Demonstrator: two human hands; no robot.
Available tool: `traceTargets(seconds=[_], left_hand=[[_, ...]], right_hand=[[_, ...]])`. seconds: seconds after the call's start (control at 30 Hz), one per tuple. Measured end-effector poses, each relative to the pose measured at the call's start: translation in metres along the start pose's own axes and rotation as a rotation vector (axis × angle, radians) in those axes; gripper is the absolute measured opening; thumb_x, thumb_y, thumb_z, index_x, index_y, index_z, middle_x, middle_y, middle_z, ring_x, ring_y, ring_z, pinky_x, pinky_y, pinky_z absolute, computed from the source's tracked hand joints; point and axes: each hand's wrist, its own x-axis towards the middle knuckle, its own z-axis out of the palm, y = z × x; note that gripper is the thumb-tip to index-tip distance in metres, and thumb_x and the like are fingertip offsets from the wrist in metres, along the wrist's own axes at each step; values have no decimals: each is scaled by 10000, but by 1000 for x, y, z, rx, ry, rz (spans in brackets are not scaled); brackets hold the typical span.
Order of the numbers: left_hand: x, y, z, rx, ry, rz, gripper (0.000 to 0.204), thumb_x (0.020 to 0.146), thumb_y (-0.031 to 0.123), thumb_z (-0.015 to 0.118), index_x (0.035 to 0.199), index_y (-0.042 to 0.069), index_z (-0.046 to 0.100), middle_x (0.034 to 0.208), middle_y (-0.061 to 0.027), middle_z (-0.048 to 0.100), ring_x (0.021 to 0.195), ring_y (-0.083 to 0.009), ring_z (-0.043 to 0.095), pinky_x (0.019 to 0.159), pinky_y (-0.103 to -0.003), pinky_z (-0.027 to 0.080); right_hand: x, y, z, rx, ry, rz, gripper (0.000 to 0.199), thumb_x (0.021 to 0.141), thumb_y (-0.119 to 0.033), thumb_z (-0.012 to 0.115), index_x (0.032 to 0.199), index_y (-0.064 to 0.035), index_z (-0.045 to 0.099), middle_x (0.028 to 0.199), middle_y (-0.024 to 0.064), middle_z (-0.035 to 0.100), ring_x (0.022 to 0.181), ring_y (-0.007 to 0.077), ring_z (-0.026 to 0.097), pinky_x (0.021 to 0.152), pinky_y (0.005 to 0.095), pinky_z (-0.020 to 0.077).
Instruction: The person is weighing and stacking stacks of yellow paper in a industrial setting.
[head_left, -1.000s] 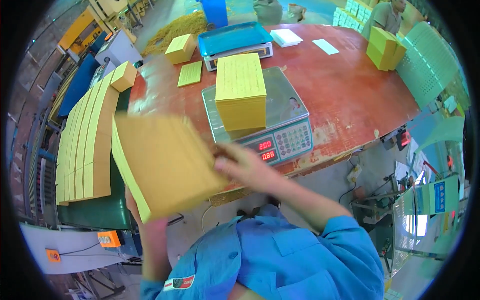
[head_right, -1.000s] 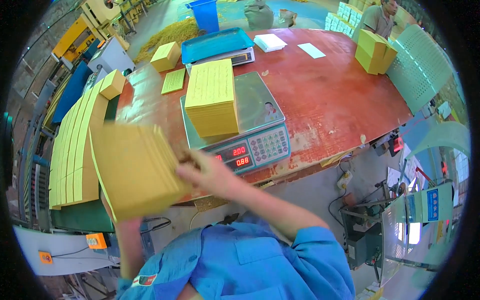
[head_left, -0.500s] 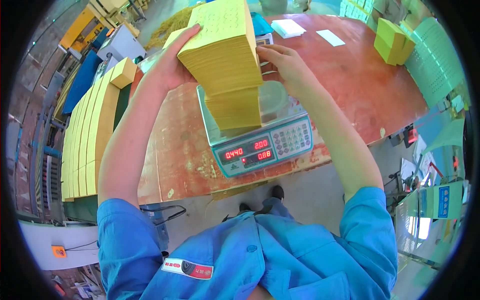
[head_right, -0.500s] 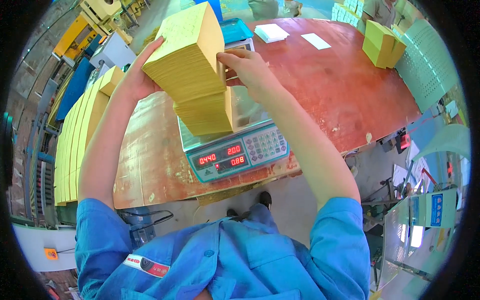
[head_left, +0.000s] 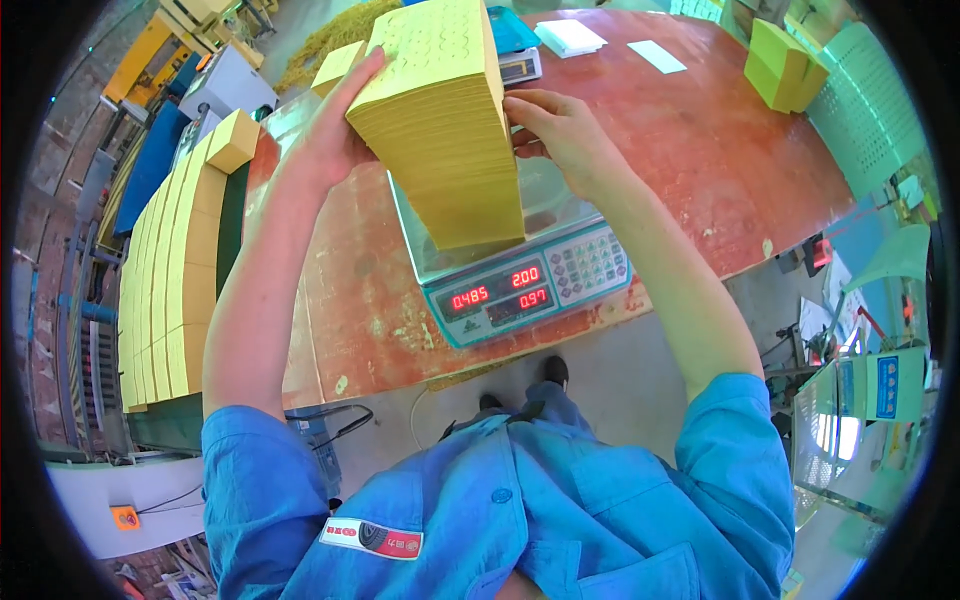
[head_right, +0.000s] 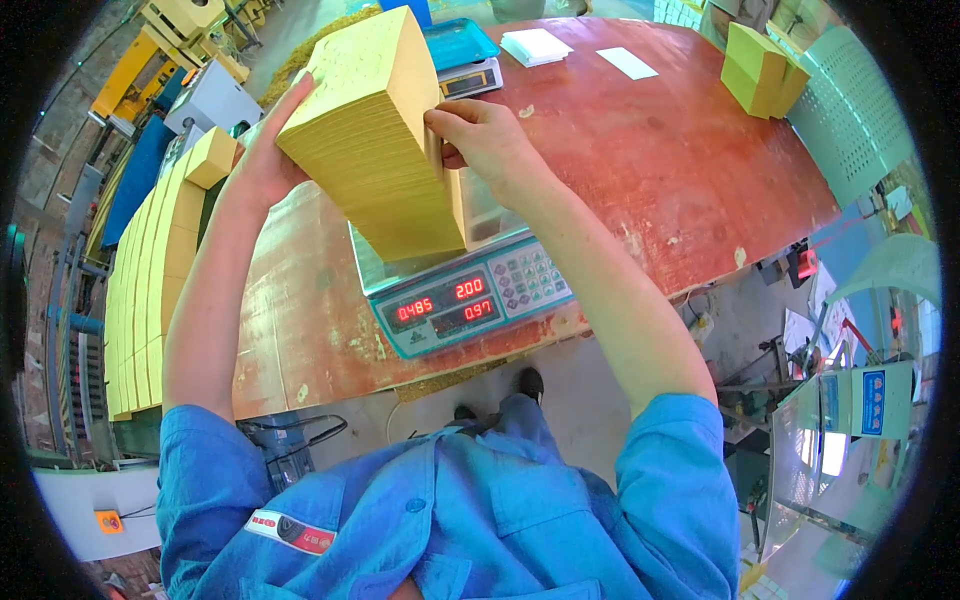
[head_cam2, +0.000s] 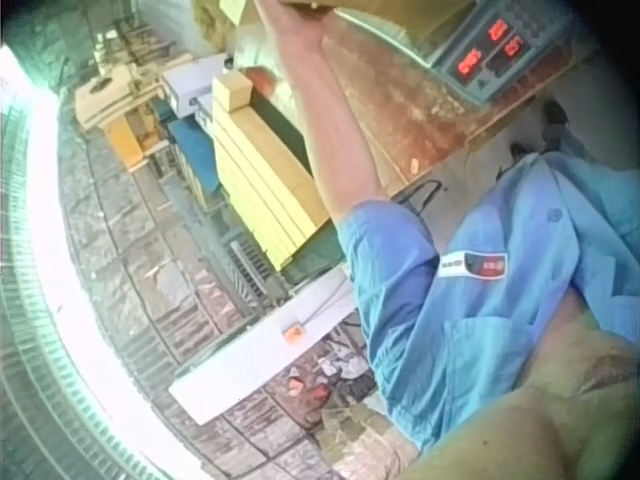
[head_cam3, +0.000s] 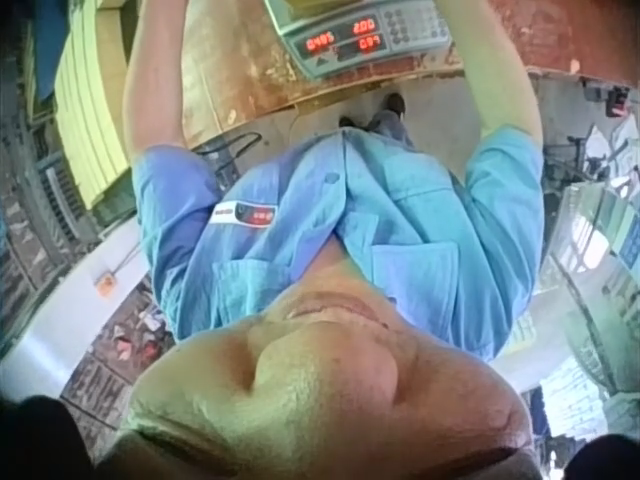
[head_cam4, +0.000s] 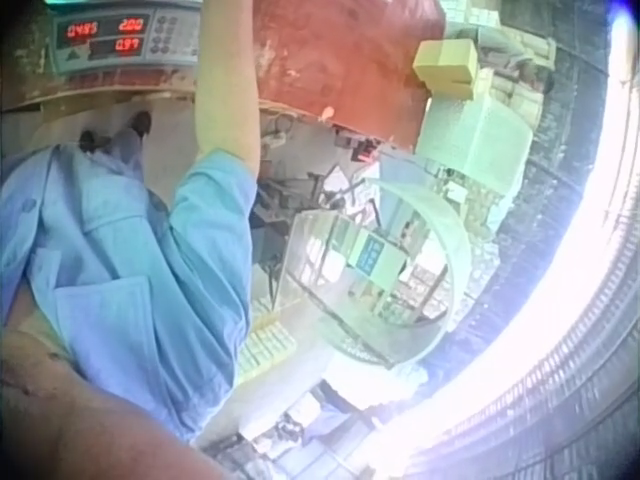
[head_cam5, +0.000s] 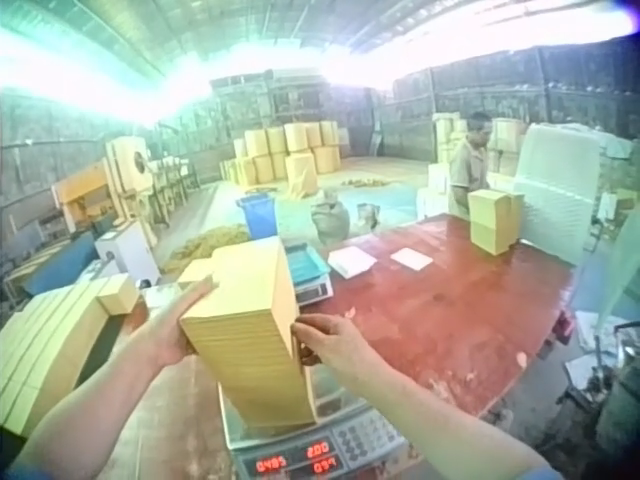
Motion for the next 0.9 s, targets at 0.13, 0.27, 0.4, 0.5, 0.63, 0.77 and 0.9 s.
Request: traceTargets(seconds=[0.13,0.27,0.4,0.5,0.63,0.77,0.9], left_hand=[[-1,-7,10,-42,-6,23,727,864,656,552,1406,179,468,1305,-24,559,1175,-180,522,939,-439,440],[4,-11,1,-44,19,17,706,918,668,443,1439,193,425,1343,-20,534,1201,-170,509,945,-434,440],[10,-24,6,43,93,25,599,989,554,408,1459,183,378,1354,-17,517,1193,-152,517,946,-367,463],[26,-70,-1,-165,108,241,518,1017,411,442,1449,133,368,1345,-25,516,1183,-151,524,953,-333,473],[49,-135,0,-425,124,277,460,982,341,528,1341,61,460,1226,-63,573,1089,-175,577,863,-346,521],[59,-153,11,-473,36,331,413,960,348,555,1244,49,526,1119,-79,610,986,-188,624,727,-354,559],[61,-137,23,-596,232,114,391,979,347,525,1230,48,547,1077,-65,631,984,-175,622,765,-319,547]], right_hand=[[-5,7,-4,-14,29,-15,375,961,-266,590,1223,1,620,1013,36,663,820,113,614,731,252,490],[-5,11,0,51,56,-65,366,923,-258,631,1170,10,660,945,68,683,818,133,629,747,277,530],[-3,18,-14,-141,95,-33,423,955,-317,593,1246,-10,614,1062,43,659,879,124,609,786,285,496],[7,36,-21,-17,209,-78,501,975,-388,536,1314,-20,560,1227,80,607,1052,153,589,887,310,471],[30,54,5,159,299,-104,556,996,-443,462,1378,-40,496,1379,102,511,1224,165,502,987,307,415],[56,64,22,292,144,-215,549,1030,-389,402,1397,18,436,1395,120,494,1295,195,435,1061,295,333],[68,68,1,286,-18,-104,534,1030,-398,385,1362,10,472,1352,134,526,1281,209,454,1070,317,336]])
